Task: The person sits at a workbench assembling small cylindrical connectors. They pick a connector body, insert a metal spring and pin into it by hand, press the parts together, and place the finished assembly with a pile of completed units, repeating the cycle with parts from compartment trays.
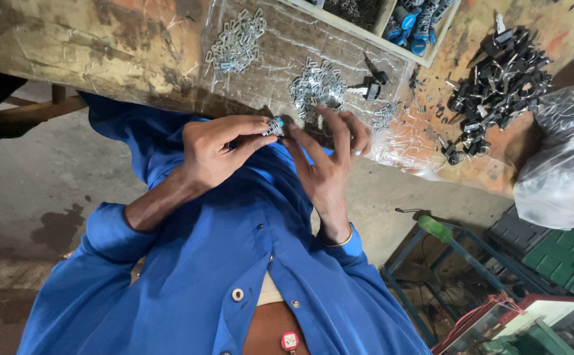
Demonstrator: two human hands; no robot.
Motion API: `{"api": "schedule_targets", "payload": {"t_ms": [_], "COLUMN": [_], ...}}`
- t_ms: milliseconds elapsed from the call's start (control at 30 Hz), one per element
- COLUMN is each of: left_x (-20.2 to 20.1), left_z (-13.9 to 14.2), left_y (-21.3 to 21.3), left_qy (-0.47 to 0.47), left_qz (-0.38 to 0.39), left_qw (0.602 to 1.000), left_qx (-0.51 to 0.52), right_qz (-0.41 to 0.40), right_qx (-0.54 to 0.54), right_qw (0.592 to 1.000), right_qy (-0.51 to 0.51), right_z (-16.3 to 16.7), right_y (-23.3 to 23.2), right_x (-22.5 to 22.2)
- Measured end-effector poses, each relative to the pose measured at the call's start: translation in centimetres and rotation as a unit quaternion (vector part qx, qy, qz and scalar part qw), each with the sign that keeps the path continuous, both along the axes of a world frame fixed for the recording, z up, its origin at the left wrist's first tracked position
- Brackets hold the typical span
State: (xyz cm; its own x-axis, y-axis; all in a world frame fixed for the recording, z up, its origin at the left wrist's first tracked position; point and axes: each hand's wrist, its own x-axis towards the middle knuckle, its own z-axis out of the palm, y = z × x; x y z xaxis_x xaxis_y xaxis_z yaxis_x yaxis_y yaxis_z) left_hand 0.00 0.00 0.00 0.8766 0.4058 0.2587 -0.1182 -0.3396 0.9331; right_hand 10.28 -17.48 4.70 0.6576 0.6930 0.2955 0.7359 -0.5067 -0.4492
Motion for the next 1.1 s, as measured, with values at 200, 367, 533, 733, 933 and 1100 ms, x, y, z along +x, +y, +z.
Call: {"api": "schedule_targets", "payload": {"t_ms": [200,367,533,733,933,1100], "left_x": [0.2,0.3,0.3,0.1,-0.1,0.2], "left_z": [-0.2,-0.2,0.0,-0.1,0.1,0.1], "left_y": [-0.2,-0.4,-0.3,-0.2,0.0,0.0], "left_qy": [0.008,0.02,0.016,0.021,-0.017,-0.034], "left_qz": [0.002,-0.005,-0.012,-0.024,-0.033,-0.035], "left_qw": [1.0,1.0,1.0,0.999,0.995,0.996], "left_qx": [-0.007,-0.022,-0.019,0.017,0.088,0.07], "right_qz": [0.008,-0.034,-0.018,-0.056,-0.024,-0.01], "right_qx": [-0.018,0.071,0.109,0.169,0.101,0.087], "right_qw": [0.999,0.982,0.971,0.934,0.971,0.974], "right_qy": [0.049,0.171,0.211,0.308,0.216,0.21], "right_z": [0.0,0.2,0.0,-0.6,-0.3,-0.2], "right_y": [-0.6,-0.2,0.4,1.2,0.4,-1.2], "right_x": [0.0,-0.2,-0.5,-0.7,-1.0,-0.1]}}
